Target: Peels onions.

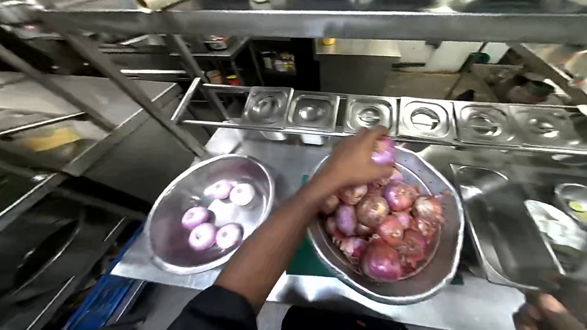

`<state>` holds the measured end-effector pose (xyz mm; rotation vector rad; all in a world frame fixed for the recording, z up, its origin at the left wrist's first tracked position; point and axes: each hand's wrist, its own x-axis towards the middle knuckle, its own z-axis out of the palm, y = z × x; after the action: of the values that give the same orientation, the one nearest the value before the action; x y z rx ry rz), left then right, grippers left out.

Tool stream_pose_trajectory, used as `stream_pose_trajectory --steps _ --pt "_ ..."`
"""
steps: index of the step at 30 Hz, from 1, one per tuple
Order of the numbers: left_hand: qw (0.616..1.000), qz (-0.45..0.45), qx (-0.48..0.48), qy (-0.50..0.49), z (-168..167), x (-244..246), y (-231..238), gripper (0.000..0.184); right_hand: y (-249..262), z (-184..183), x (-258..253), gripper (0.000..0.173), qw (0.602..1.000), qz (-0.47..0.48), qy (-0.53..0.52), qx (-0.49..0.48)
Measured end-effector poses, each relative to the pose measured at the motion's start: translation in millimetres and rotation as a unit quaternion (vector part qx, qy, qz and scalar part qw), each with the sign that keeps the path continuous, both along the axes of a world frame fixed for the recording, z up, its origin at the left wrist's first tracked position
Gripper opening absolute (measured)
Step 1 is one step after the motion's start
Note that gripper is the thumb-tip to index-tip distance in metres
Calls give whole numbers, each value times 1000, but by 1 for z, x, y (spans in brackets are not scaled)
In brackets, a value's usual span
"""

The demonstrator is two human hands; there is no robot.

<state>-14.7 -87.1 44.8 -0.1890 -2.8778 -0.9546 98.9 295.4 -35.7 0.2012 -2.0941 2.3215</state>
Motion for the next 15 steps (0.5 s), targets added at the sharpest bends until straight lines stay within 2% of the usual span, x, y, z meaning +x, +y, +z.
stream_pose_trajectory --steps 3,6,8,11,13,15 --pt "995 53 -70 -36 -10 -8 -29 78 3 3 -5 37 1000 2 -8 16" --pt "982 3 -140 -127 -41 -20 -21 64 0 3 -6 37 1000 5 -13 20" --pt "968 -18 -195 -155 -45 -28 -3 56 2 0 -9 38 1000 20 -3 22" --pt "958 -92 -240 -126 -39 -30 42 60 7 -6 -11 39 999 32 22 38" --pt "929 -175 -292 -142 -45 -31 74 69 10 -11 -12 41 998 25 26 47" --pt "894 -203 -355 -181 -50 -37 98 79 12 -15 -11 47 998 15 21 48"
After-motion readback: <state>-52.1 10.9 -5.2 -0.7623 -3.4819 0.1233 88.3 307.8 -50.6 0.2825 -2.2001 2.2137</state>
